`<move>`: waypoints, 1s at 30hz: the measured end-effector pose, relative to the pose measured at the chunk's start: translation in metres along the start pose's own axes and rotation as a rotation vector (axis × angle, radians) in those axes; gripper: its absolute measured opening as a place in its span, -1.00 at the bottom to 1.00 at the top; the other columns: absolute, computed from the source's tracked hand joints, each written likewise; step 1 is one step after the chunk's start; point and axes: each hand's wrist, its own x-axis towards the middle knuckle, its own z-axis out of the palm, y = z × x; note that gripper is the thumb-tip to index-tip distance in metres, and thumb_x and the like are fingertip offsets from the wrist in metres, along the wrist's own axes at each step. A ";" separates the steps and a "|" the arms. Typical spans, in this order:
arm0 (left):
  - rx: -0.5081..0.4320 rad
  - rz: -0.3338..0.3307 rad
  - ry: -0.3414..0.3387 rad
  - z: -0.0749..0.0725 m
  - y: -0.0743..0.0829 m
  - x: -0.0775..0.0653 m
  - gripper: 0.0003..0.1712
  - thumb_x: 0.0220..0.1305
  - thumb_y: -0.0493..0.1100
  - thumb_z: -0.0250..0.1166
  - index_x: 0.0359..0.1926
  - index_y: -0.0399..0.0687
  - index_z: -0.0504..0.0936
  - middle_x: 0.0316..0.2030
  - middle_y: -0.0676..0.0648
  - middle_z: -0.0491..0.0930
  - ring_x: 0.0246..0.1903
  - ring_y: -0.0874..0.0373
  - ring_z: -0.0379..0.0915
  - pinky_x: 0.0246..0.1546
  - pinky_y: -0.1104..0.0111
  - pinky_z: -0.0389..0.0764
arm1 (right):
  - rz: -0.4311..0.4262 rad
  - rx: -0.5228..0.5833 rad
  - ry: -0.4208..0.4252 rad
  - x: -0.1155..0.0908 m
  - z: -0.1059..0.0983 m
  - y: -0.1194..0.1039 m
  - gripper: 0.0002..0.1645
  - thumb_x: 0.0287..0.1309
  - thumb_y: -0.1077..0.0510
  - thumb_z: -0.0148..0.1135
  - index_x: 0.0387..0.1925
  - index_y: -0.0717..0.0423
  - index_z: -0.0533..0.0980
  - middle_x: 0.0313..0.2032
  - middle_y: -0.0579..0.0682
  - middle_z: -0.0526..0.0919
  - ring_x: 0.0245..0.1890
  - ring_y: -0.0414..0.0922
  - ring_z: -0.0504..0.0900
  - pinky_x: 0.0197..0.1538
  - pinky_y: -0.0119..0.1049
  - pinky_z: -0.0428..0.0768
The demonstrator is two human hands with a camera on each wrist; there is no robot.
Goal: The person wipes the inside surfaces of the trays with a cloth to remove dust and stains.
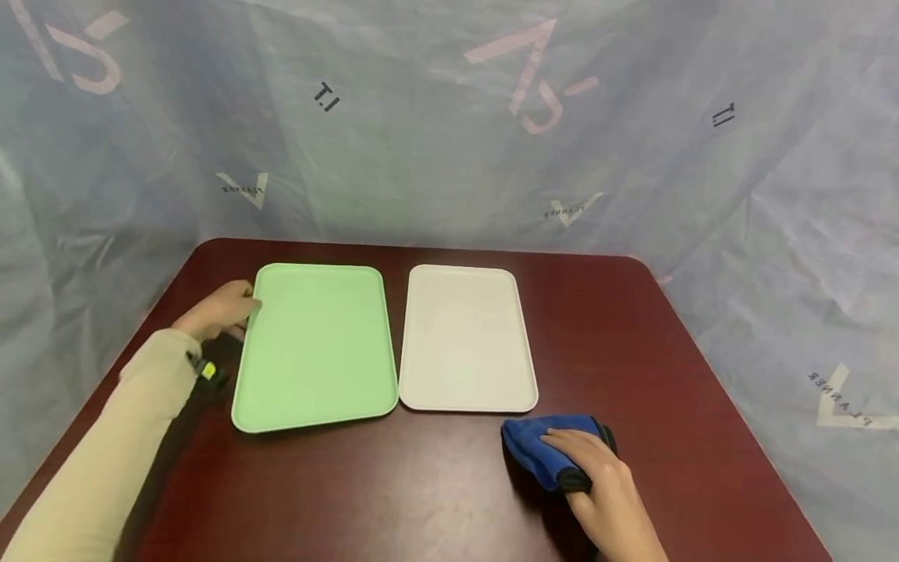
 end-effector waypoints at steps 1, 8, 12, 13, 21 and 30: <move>-0.063 0.003 -0.023 -0.001 -0.006 -0.009 -0.69 0.55 -0.22 -0.08 0.02 -0.48 0.22 -0.19 -0.34 0.44 -0.32 -0.08 0.64 -0.30 0.08 0.72 | -0.002 0.005 0.009 0.001 0.000 0.000 -0.12 -0.32 0.62 0.23 0.09 -0.09 0.64 0.08 -0.15 0.65 0.14 -0.10 0.58 0.05 -0.47 0.56; -0.388 0.075 -0.109 0.006 -0.044 -0.072 -0.66 0.58 -0.22 -0.02 0.12 -0.38 0.10 -0.22 -0.19 0.58 -0.30 -0.08 0.70 -0.26 0.03 0.71 | 0.024 0.013 -0.012 0.004 -0.010 -0.002 -0.04 -0.37 0.66 0.19 0.15 -0.09 0.61 0.11 -0.11 0.63 0.14 -0.07 0.57 -0.02 -0.34 0.62; -0.512 0.189 -0.164 0.026 -0.050 -0.096 -0.66 0.58 -0.26 -0.05 0.24 -0.20 0.10 -0.20 -0.15 0.67 -0.27 -0.15 0.71 -0.29 -0.05 0.70 | 0.048 -0.006 -0.009 0.001 -0.016 -0.002 -0.02 -0.37 0.65 0.20 0.16 -0.12 0.60 0.11 -0.11 0.63 0.13 -0.06 0.58 -0.04 -0.26 0.64; -0.543 0.216 -0.181 0.033 -0.048 -0.100 -0.63 0.59 -0.28 -0.06 0.30 -0.16 0.10 -0.17 -0.14 0.69 -0.25 -0.16 0.71 -0.29 -0.06 0.69 | 0.054 -0.006 0.000 -0.001 -0.018 -0.002 -0.02 -0.36 0.65 0.19 0.16 -0.12 0.60 0.10 -0.11 0.63 0.13 -0.05 0.58 -0.01 -0.37 0.60; -0.744 0.413 -0.300 0.088 -0.005 -0.118 -0.50 0.58 -0.39 -0.18 0.45 -0.18 0.04 -0.04 -0.23 0.68 -0.23 -0.18 0.70 -0.31 -0.11 0.67 | 0.144 0.004 0.071 -0.008 -0.034 -0.004 -0.17 -0.13 0.59 0.25 0.16 -0.16 0.60 0.07 -0.07 0.64 0.11 0.06 0.60 0.11 -0.77 0.21; -0.739 0.380 -0.369 0.134 0.051 -0.118 -0.47 0.59 -0.29 -0.08 0.46 -0.15 0.02 -0.06 -0.27 0.68 -0.22 -0.20 0.70 -0.32 -0.16 0.66 | 0.145 0.046 0.314 -0.011 -0.047 -0.005 -0.23 -0.12 0.59 0.35 0.14 -0.03 0.62 -0.05 0.08 0.69 0.06 -0.57 0.44 0.13 -0.76 0.27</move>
